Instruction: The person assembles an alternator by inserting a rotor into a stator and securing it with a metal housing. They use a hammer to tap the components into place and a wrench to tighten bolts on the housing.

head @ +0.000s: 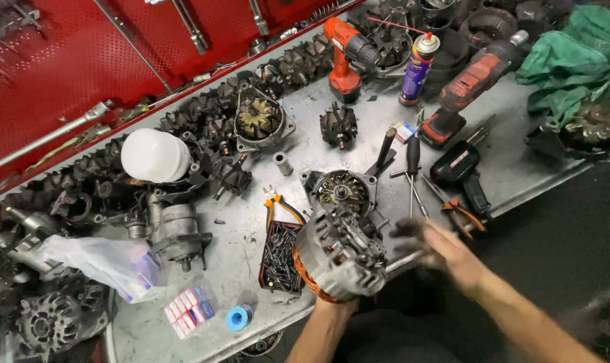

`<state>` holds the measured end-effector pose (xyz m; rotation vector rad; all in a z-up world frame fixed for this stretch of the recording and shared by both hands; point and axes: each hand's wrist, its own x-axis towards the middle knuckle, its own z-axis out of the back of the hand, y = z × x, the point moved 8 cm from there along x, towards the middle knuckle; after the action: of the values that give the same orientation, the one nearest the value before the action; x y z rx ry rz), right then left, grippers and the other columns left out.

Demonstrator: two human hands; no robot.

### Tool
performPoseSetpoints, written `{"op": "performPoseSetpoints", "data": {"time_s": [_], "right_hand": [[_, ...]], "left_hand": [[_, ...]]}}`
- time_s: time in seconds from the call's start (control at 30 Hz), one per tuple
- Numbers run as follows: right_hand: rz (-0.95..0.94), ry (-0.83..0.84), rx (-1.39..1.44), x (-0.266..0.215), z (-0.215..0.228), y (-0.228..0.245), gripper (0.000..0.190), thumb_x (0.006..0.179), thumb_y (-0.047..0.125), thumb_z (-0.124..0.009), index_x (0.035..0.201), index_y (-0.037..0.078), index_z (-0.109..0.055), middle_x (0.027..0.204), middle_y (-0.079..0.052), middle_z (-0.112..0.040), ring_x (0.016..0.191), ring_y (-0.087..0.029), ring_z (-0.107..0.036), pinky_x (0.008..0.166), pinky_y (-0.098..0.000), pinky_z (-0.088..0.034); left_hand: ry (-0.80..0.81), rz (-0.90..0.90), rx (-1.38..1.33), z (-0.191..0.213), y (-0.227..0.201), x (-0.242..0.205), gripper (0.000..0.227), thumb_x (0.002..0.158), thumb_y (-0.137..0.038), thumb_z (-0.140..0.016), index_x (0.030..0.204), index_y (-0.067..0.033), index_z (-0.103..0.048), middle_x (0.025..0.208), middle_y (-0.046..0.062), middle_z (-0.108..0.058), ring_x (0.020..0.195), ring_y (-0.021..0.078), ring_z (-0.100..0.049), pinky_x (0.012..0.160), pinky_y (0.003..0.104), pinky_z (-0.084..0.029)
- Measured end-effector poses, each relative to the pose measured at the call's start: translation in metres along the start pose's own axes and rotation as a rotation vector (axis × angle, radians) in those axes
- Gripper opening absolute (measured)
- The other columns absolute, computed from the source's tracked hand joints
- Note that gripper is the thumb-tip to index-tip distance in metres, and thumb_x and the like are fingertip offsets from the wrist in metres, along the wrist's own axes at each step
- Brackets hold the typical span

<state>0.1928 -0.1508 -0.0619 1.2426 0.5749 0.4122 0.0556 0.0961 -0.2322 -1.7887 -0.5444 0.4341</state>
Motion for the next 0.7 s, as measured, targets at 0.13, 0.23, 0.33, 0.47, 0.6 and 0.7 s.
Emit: {"op": "performPoseSetpoints", "data": {"time_s": [0.13,0.23,0.33,0.47,0.6,0.7], "right_hand": [[-0.226,0.248,0.989,-0.06,-0.075,0.006,0.098,0.075,0.064,-0.064,0.153,0.008,-0.043,0.144,-0.022,-0.059,0.116,-0.035,-0.064,0.089,-0.0482,-0.051],[-0.243,0.051,1.298,-0.066,-0.09,-0.061,0.09,0.079,0.063,-0.069,0.145,0.004,-0.053,0.133,-0.017,-0.066,0.116,-0.03,-0.063,0.099,-0.044,-0.046],[-0.298,-0.114,1.412,-0.075,-0.112,-0.152,0.083,0.081,0.064,-0.062,0.137,0.003,-0.062,0.128,-0.015,-0.068,0.114,-0.03,-0.063,0.107,-0.0468,-0.043],[-0.251,-0.002,1.451,-0.094,-0.125,-0.223,0.085,0.083,0.067,-0.059,0.137,0.001,-0.062,0.131,-0.018,-0.066,0.118,-0.033,-0.061,0.109,-0.0489,-0.042],[-0.175,0.1,1.508,-0.077,-0.115,-0.227,0.088,0.084,0.07,-0.057,0.136,-0.001,-0.062,0.135,-0.02,-0.063,0.122,-0.035,-0.059,0.111,-0.051,-0.04],[-0.175,0.21,1.549,-0.07,-0.11,-0.206,0.09,0.084,0.072,-0.055,0.136,-0.002,-0.062,0.138,-0.021,-0.06,0.125,-0.036,-0.058,0.113,-0.0526,-0.039]], "left_hand": [[0.025,-0.192,0.017,-0.028,-0.056,0.004,0.064,0.069,-0.013,-0.084,0.128,-0.0062,-0.059,0.131,0.016,-0.064,0.121,0.0314,-0.063,0.109,0.049,-0.051],[0.061,-0.315,0.025,-0.065,-0.134,-0.001,0.062,0.07,-0.009,-0.086,0.126,-0.0061,-0.06,0.131,0.014,-0.066,0.122,0.0306,-0.064,0.112,0.048,-0.052],[0.135,-0.448,0.166,-0.11,-0.227,-0.026,0.053,0.076,-0.007,-0.081,0.124,-0.0055,-0.059,0.139,0.02,-0.061,0.129,0.0346,-0.062,0.112,0.046,-0.053],[-0.137,-0.443,0.319,-0.101,-0.236,-0.044,0.048,0.061,0.0,-0.081,0.091,-0.0072,-0.044,0.104,0.009,-0.052,0.082,0.0167,-0.052,0.074,0.029,-0.047],[0.048,0.207,0.47,-0.054,-0.15,-0.054,0.039,0.064,-0.003,-0.08,0.059,-0.0068,-0.042,0.056,0.0,-0.038,0.056,0.0129,-0.033,0.051,0.028,-0.029],[0.373,0.616,0.296,-0.053,-0.091,-0.085,0.022,0.084,-0.008,-0.072,0.09,0.0097,-0.084,0.075,0.002,-0.072,0.065,0.0077,-0.055,0.06,0.02,-0.045]]}}
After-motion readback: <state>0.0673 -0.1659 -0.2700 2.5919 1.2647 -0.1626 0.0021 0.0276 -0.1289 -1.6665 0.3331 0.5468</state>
